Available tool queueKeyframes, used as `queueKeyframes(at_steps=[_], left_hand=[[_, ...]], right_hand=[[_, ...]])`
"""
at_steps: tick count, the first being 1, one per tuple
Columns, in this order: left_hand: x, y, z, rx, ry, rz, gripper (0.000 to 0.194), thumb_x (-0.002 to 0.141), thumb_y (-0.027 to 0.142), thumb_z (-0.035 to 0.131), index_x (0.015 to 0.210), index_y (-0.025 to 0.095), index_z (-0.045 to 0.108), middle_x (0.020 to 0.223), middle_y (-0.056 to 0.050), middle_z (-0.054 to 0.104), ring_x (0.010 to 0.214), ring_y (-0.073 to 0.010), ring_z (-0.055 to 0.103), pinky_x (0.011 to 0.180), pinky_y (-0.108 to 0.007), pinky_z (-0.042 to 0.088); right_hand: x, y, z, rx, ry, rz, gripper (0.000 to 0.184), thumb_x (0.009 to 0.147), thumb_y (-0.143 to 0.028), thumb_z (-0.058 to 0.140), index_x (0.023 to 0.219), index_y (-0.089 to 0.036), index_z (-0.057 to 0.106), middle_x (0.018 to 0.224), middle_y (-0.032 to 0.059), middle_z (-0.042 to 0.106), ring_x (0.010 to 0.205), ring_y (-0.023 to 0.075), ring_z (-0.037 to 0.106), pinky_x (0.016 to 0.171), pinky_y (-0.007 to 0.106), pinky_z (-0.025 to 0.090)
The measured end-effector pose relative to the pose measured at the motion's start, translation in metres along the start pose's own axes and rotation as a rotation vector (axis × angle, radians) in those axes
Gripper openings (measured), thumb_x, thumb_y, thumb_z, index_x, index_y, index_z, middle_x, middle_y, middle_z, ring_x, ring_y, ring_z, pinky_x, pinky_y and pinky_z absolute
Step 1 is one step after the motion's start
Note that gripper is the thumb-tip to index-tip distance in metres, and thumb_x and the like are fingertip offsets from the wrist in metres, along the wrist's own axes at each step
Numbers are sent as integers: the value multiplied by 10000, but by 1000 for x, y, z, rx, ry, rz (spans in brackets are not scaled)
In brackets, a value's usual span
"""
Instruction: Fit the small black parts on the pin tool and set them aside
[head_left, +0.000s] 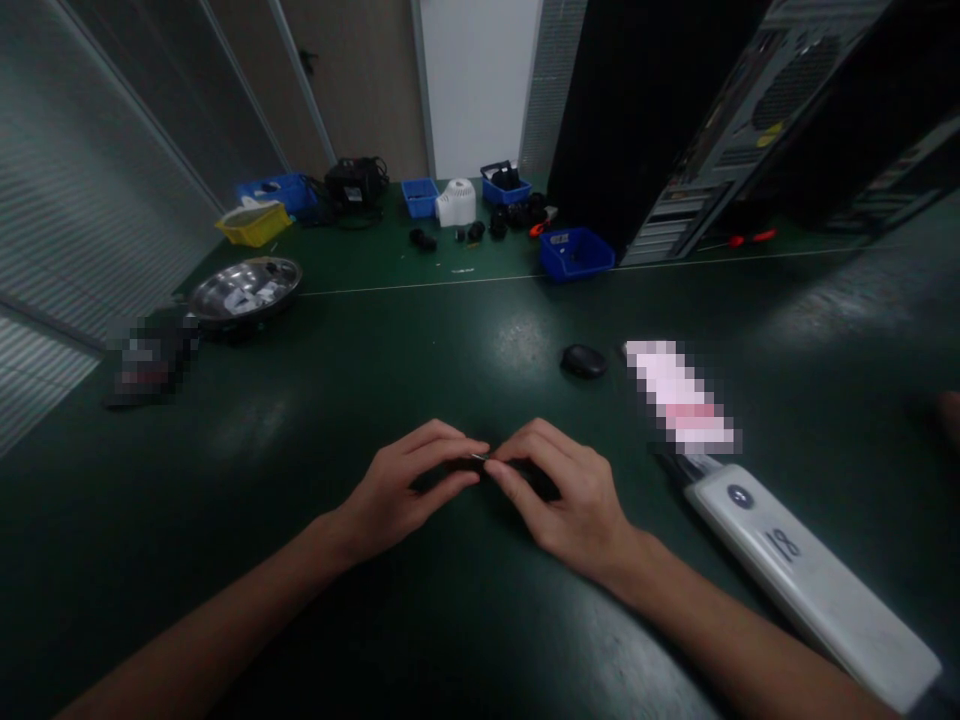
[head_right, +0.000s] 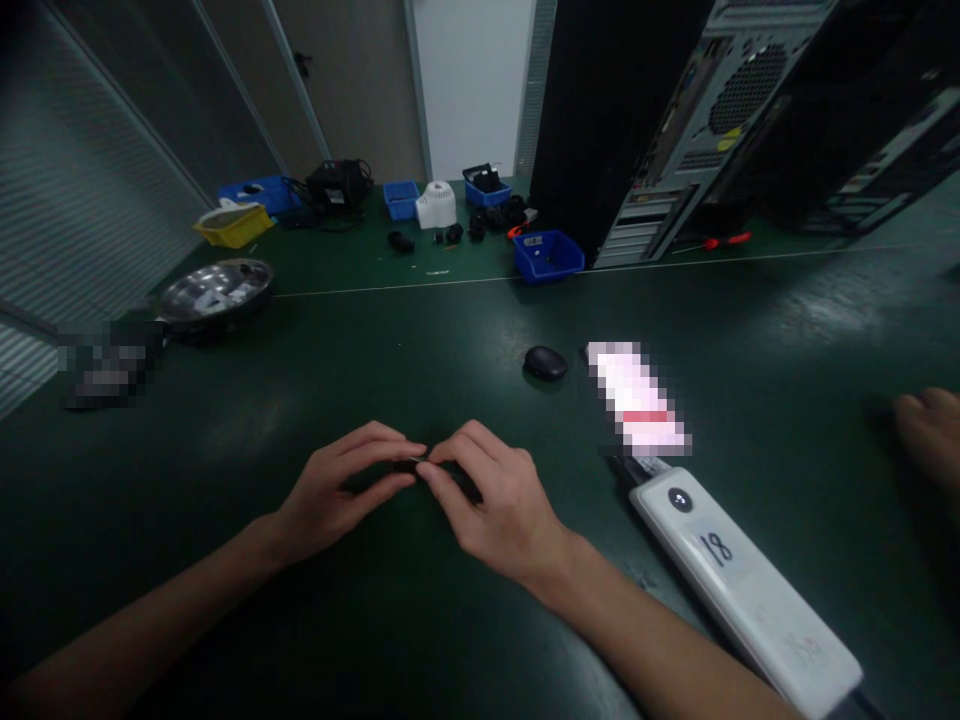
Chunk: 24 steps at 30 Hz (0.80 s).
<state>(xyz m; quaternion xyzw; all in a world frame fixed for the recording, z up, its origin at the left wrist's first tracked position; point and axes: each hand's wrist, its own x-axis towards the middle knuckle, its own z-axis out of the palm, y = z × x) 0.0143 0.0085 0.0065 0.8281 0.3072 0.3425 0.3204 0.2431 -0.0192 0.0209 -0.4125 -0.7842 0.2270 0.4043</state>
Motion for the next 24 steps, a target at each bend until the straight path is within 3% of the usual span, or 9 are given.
queueKeyframes(at_steps=[7,14,21,24], left_hand=[[6,-3,-2,131,-181,-143,399,997,268,520,1391,327,532,1244,-34,611,1103,-119,601,951,-274,535],[14,-4,-6,537,-355,-7,424,1009,213,426,1421,262,517,1130,-77,607,1004,-188,539,858,-347,489],[9,-6,-15,442,-373,-45,475,1017,250,435,1490,288,418,1221,-71,616,1088,-187,556,953,-377,496],[7,-6,-22,342,-356,-60,404,1001,266,498,1405,262,509,1219,-63,646,1105,-181,577,990,-382,498]], right_hand=[[3,13,-1,-170,-85,77,162,1033,-306,535,999,-203,656,965,42,655,804,147,633,716,279,490],[4,19,3,-403,-192,163,196,1030,-350,519,990,-228,666,966,23,650,745,145,608,626,277,398],[5,15,-2,-358,-178,209,115,954,-295,573,905,-229,654,890,-3,651,701,134,593,629,277,384],[5,14,-3,-342,-176,220,104,934,-286,580,884,-228,651,870,-4,650,709,138,598,642,279,387]])
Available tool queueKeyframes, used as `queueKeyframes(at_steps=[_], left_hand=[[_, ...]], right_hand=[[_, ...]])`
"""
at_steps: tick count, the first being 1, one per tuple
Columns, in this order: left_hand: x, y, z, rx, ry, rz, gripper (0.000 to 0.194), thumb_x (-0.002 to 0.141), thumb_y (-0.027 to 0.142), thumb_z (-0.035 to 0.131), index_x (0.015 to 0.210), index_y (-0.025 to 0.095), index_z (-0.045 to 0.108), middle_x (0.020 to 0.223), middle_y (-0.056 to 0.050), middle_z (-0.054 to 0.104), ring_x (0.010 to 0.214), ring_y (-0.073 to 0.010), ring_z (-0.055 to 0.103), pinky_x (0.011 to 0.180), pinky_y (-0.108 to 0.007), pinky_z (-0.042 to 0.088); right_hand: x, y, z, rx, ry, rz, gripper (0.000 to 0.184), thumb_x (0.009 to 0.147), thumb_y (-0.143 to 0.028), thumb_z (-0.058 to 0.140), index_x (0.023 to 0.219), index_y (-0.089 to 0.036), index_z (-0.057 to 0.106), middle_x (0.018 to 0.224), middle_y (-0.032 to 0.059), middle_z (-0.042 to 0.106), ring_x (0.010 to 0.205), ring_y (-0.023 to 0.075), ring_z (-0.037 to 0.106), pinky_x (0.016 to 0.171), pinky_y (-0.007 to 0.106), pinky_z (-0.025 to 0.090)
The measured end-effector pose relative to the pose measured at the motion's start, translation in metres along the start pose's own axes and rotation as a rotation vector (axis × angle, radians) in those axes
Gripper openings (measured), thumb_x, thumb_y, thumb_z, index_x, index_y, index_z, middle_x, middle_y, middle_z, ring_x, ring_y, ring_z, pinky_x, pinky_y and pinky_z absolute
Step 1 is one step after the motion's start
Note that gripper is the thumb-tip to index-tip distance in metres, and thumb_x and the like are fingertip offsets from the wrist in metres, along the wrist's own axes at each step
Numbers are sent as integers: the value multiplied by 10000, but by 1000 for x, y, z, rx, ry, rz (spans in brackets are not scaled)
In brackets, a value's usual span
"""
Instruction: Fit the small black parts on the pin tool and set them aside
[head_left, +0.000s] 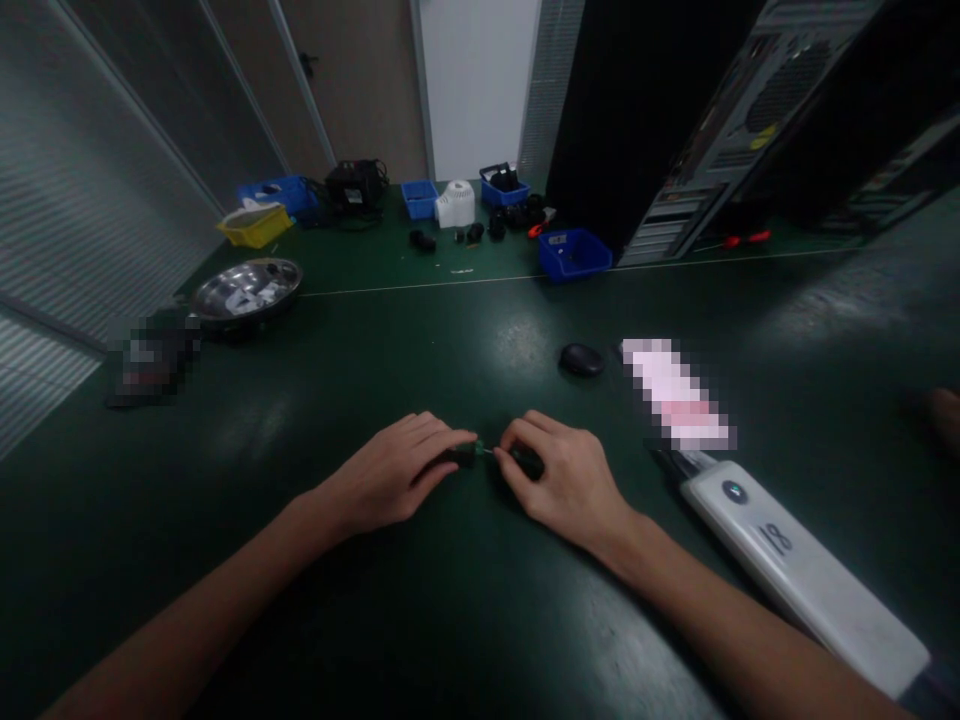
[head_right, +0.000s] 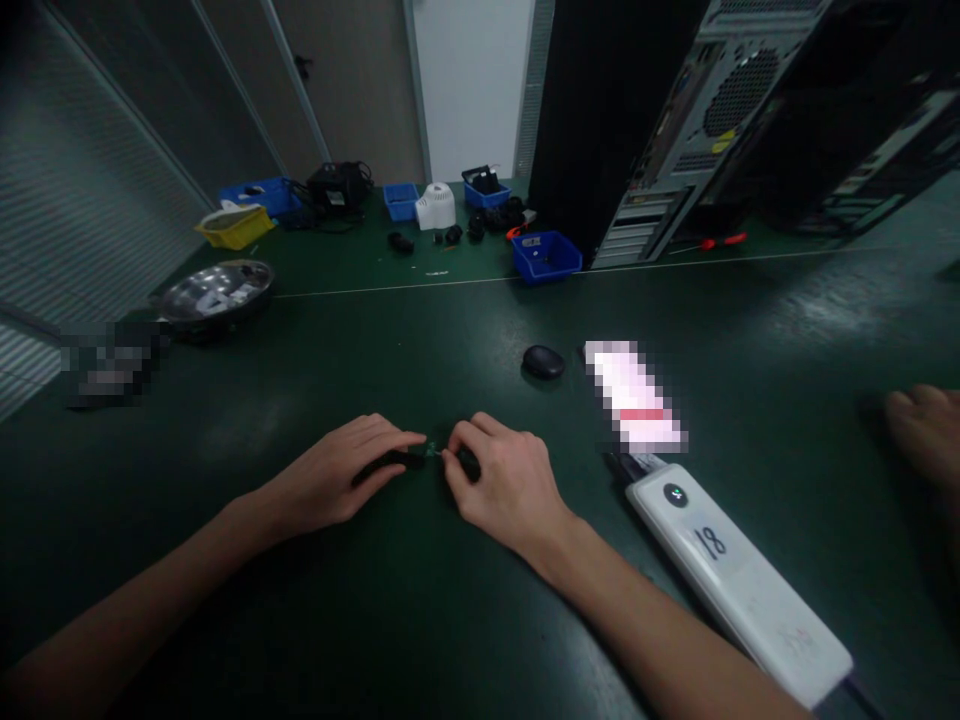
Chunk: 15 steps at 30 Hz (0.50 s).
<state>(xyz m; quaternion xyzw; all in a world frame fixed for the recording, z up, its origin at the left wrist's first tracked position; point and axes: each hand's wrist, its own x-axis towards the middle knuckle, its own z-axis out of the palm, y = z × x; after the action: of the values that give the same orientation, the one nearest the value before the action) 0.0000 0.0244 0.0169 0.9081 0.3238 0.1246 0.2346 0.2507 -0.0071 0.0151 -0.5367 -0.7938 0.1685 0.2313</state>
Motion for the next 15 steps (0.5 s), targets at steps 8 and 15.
queueKeyframes(at_steps=[8,15], left_hand=[[-3,-3,-8,-83,-3,60,267,975,218,548,1220,262,644,1164,-45,666,1105,-160,592,974,-343,518],[8,-1,8,22,89,96,300,977,207,536,1251,271,639,1322,-43,648,1277,-180,561,1123,-426,488]], right_hand=[[0,-1,-6,-96,22,54,101,912,-293,588,860,-238,655,865,-6,661,698,144,609,611,283,360],[1,0,-6,-237,101,108,140,957,-318,563,887,-234,651,900,18,675,689,160,612,566,294,312]])
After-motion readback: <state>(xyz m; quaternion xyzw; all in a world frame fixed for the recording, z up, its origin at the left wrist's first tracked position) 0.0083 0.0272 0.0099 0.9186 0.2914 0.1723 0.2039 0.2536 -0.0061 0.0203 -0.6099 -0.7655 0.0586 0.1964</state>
